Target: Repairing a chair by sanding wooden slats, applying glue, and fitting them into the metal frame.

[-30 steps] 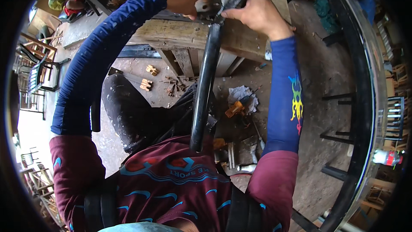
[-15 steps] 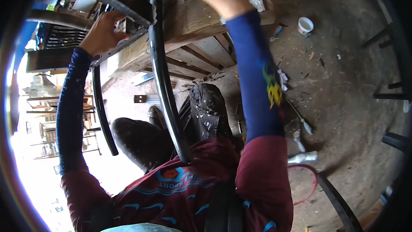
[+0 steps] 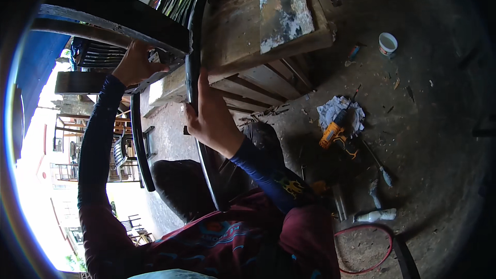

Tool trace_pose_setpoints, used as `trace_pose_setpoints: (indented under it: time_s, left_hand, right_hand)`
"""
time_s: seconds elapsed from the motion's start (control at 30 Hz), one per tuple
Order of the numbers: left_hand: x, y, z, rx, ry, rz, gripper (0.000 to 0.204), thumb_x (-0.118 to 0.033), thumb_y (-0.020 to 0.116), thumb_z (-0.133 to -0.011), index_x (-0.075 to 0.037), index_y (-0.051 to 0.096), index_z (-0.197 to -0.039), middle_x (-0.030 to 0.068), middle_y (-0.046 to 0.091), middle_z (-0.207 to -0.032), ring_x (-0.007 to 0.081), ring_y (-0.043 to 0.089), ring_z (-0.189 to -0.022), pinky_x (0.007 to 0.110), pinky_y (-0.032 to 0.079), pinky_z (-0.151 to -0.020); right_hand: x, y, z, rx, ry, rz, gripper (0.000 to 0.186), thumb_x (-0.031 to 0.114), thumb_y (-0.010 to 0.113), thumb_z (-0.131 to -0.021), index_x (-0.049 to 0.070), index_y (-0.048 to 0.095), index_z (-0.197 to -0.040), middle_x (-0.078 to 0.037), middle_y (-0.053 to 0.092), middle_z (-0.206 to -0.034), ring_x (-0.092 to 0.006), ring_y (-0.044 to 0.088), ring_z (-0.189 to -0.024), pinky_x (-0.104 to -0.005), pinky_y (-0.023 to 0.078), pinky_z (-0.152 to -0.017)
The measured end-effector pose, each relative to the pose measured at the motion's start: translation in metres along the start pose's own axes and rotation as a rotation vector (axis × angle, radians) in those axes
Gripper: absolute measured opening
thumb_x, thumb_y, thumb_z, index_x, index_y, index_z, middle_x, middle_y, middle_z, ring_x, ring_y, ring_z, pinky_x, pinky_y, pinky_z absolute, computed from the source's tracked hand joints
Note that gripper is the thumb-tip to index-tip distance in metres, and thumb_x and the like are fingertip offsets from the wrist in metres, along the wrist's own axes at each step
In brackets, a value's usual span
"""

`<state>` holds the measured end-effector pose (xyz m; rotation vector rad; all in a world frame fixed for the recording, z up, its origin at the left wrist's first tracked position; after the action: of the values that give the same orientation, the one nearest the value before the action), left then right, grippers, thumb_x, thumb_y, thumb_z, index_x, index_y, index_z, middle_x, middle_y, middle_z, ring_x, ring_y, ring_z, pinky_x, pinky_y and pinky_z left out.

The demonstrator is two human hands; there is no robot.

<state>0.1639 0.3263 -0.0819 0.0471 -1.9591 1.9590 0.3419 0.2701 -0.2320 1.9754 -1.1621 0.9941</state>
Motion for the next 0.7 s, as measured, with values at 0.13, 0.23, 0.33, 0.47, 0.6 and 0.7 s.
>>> trace_pose_setpoints:
  time_s: [0.13,0.23,0.33,0.47,0.6,0.7]
  left_hand:
    - [0.002,-0.002,-0.002,-0.096,0.075,0.080,0.060,-0.027,0.093,-0.067,0.001,0.071,-0.115,0.0236,0.072,-0.109,0.0368,0.069,-0.104,0.044,0.054,-0.095]
    - [0.002,0.000,0.000,-0.070,0.079,0.155,0.061,-0.025,0.094,-0.065,0.001,0.071,-0.116,0.0222,0.073,-0.107,0.0362,0.070,-0.103,0.045,0.055,-0.092]
    - [0.006,0.002,0.002,-0.029,-0.009,0.227,0.063,-0.024,0.095,-0.066,-0.003,0.069,-0.119,0.0187,0.068,-0.114,0.0350,0.063,-0.106,0.045,0.052,-0.092]
    - [0.008,0.003,0.002,-0.060,0.031,0.344,0.066,-0.015,0.094,-0.065,0.000,0.068,-0.123,0.0226,0.071,-0.118,0.0366,0.067,-0.113,0.044,0.053,-0.098]
    - [0.015,0.009,0.004,-0.112,0.001,0.409,0.076,-0.012,0.092,-0.065,0.002,0.062,-0.133,0.0248,0.070,-0.120,0.0381,0.069,-0.112,0.044,0.053,-0.103]
    - [0.013,0.005,0.010,-0.264,0.083,0.400,0.063,-0.019,0.088,-0.065,-0.002,0.065,-0.121,0.0198,0.074,-0.108,0.0363,0.072,-0.104,0.042,0.055,-0.093]
  right_hand:
    - [-0.010,0.011,0.004,0.109,0.114,-0.057,0.083,0.008,0.060,-0.096,-0.012,0.008,-0.156,-0.017,0.062,-0.076,-0.0248,0.070,-0.070,-0.0364,0.055,-0.063]
    - [-0.013,0.012,0.006,0.174,0.238,-0.182,0.087,0.007,0.064,-0.092,-0.015,0.008,-0.155,-0.029,0.060,-0.097,-0.0386,0.064,-0.087,-0.0468,0.052,-0.076]
    - [-0.007,0.011,0.001,0.191,0.267,-0.090,0.086,0.011,0.064,-0.094,-0.013,0.009,-0.156,-0.020,0.060,-0.082,-0.0318,0.065,-0.072,-0.0424,0.053,-0.066]
    - [0.007,0.007,-0.005,0.211,0.330,-0.032,0.081,0.019,0.068,-0.095,-0.010,0.022,-0.155,-0.017,0.063,-0.077,-0.0296,0.065,-0.059,-0.0417,0.054,-0.061]
    - [0.037,-0.029,-0.040,0.176,0.089,0.644,0.083,0.036,0.080,-0.088,-0.008,0.042,-0.148,-0.021,0.071,-0.099,-0.0315,0.071,-0.081,-0.0419,0.058,-0.072]
    - [0.059,-0.048,-0.100,0.010,-0.175,0.392,0.093,0.039,0.089,-0.078,-0.003,0.046,-0.148,-0.019,0.069,-0.120,-0.0300,0.066,-0.115,-0.0406,0.055,-0.093]
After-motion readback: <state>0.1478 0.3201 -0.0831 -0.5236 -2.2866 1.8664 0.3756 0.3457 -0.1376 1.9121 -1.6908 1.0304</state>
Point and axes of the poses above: each hand's wrist, its own z-axis away from the middle knuckle, its own y-axis out of the palm, x = y × z, the point moved 6 cm from there along -z, towards the middle knuckle
